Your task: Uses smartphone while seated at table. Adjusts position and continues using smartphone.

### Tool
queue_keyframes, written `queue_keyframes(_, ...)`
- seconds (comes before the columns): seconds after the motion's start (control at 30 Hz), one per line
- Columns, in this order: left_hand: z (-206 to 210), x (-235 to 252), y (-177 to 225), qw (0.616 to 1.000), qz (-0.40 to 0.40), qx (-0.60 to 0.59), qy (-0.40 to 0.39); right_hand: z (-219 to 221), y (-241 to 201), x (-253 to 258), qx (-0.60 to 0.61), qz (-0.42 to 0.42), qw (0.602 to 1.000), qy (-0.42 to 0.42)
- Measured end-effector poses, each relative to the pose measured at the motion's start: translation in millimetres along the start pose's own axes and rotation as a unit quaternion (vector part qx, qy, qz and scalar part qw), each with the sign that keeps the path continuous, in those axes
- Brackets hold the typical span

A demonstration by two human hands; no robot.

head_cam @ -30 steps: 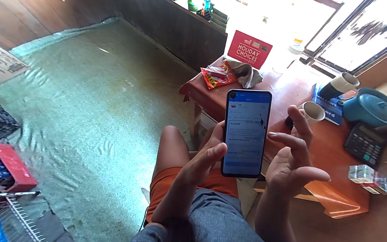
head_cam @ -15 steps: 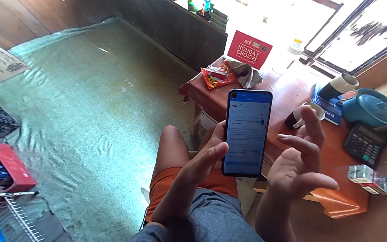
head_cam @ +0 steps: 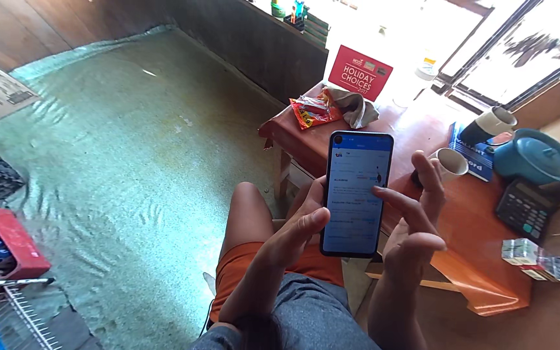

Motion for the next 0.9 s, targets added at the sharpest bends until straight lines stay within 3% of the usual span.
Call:
queue_keyframes(0.3,-5,0,-1,1.0,0.002,0.021,0.015,-8,-3,-1,0.071,0.012,0.997,0.035)
queue_keyframes(0.53,-4,0,0,1.0,0.004,0.022,0.015,8,8,-16,0.138,0.078,0.986,-0.047)
queue_keyframes(0.73,-4,0,1,1.0,0.006,0.025,0.016,13,9,-18,0.133,0.056,0.987,-0.07)
queue_keyframes(0.9,-5,1,1,1.0,0.007,0.023,0.015,7,6,-15,0.168,0.047,0.984,-0.039)
Point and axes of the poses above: each hand's wrist, its own x-axis towards the middle knuckle, its own z-axis out of the palm, y = z × x, the point moved 8 cm from there along x, towards the middle knuckle, and after that the axes turned 1 degree about -z, right-handed, at the moved point
